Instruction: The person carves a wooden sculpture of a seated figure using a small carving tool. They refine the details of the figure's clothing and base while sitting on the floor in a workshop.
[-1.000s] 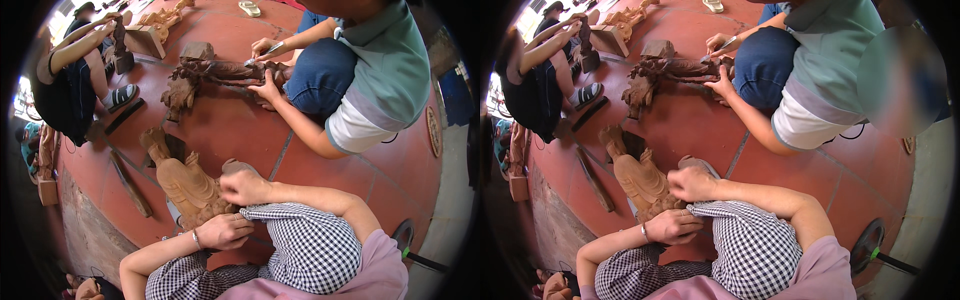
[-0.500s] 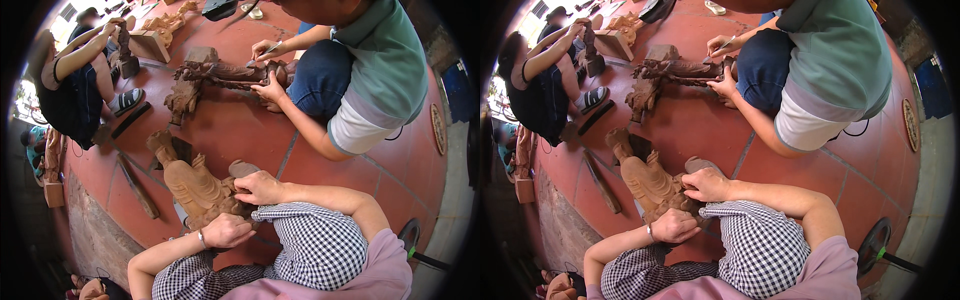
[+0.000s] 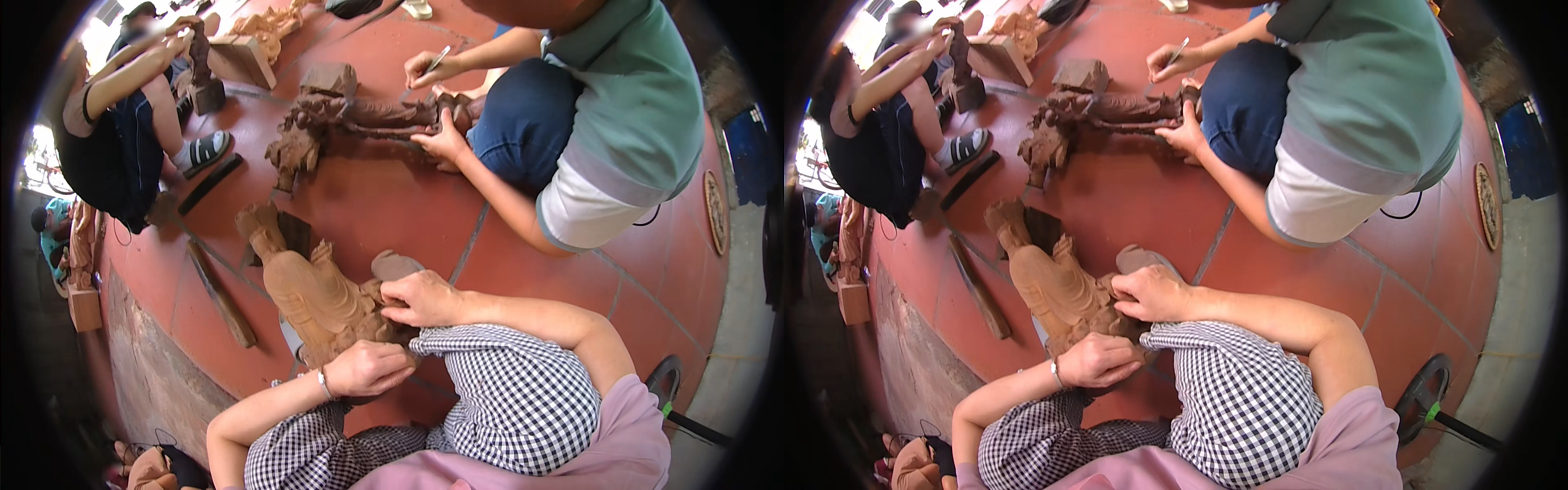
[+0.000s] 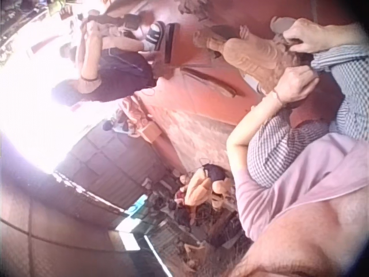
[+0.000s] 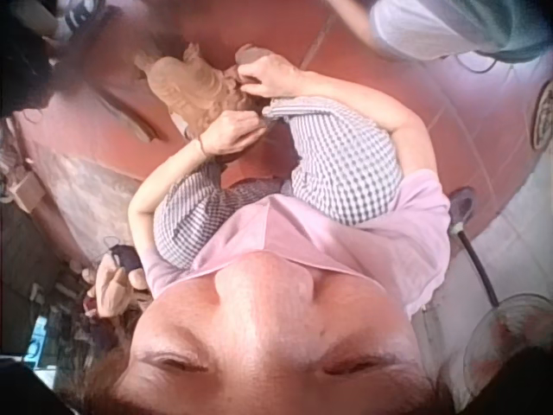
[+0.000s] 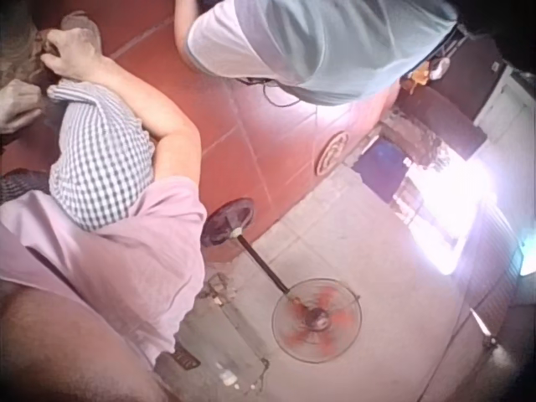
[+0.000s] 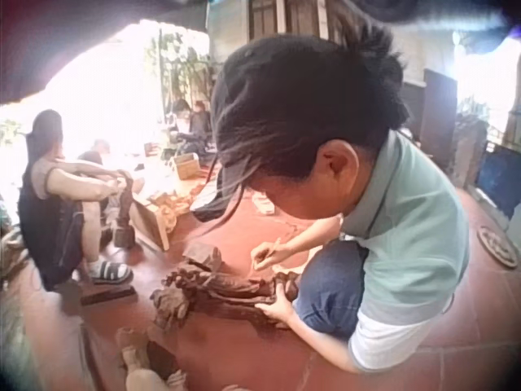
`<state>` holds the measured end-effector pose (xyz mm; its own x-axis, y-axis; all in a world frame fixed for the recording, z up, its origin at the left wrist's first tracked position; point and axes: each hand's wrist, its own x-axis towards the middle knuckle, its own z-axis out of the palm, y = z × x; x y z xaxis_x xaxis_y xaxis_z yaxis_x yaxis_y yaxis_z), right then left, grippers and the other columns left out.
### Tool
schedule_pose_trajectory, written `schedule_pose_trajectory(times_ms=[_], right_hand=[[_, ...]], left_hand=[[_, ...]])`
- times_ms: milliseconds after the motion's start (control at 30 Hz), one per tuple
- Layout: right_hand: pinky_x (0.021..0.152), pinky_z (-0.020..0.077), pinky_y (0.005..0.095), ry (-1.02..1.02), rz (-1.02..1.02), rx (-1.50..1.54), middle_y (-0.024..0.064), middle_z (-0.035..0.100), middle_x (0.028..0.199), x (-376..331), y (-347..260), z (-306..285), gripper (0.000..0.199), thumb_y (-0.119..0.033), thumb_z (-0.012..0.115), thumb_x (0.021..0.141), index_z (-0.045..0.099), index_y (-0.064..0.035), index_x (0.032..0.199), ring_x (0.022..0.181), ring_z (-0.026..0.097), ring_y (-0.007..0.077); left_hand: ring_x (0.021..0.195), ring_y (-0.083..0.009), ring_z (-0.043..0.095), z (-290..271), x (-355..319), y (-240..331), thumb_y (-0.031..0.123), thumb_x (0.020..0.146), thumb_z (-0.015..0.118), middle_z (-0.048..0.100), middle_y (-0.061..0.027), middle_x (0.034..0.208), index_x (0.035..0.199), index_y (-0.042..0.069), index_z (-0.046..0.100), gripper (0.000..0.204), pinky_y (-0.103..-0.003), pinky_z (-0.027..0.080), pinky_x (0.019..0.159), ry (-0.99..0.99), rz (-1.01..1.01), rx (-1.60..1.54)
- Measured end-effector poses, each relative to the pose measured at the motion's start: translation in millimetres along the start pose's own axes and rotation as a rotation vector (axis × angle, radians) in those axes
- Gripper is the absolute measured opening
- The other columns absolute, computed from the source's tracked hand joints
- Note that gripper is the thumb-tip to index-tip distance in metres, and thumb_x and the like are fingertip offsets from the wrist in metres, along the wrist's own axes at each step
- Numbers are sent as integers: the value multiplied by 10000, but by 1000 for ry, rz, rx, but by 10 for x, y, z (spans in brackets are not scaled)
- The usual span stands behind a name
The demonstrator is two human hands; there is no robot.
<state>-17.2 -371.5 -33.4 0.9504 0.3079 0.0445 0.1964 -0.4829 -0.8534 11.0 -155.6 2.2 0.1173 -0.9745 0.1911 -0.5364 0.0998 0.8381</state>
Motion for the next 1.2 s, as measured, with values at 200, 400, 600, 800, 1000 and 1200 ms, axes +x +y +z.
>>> schedule_pose_trajectory(times_ms=[200,400,600,800,1000,1200], right_hand=[[594,481,437,-15,76,14,145,625,688,-4,-4,27,250,-221,766,848,603,-31,847,637,632,335],[604,496,437,-11,75,-16,152,641,705,3,-7,35,256,-229,770,852,611,-28,859,653,646,347],[610,508,435,-30,71,-50,153,659,725,18,-2,66,246,-231,763,859,620,-31,876,676,665,348],[605,505,429,-43,73,-76,144,664,728,25,18,88,239,-234,758,866,628,-36,895,673,667,335],[588,497,414,-15,61,-76,146,661,727,79,-36,106,238,-235,761,867,631,-36,884,650,655,319],[641,507,446,-12,112,-86,154,661,742,95,-153,67,220,-232,743,856,633,-43,883,710,663,346]], left_hand=[[639,-284,595,23,-15,-17,98,891,713,537,-96,730,838,30,601,141,-416,488,564,9,-15,-26],[634,-287,589,25,-30,-29,92,902,706,532,-99,718,821,21,590,158,-415,484,562,21,6,-31],[630,-302,584,79,-67,-72,112,935,682,525,-109,705,778,18,565,218,-424,485,564,60,24,-50],[630,-307,596,50,-94,-43,113,949,661,545,-102,717,766,27,565,224,-421,495,570,-9,-23,15],[674,-283,628,47,-92,17,107,926,679,600,-85,777,859,37,613,117,-399,510,589,103,-32,-38],[942,-250,654,-225,5,290,68,868,702,666,-109,1117,1030,46,681,164,-388,523,804,261,37,-41]])
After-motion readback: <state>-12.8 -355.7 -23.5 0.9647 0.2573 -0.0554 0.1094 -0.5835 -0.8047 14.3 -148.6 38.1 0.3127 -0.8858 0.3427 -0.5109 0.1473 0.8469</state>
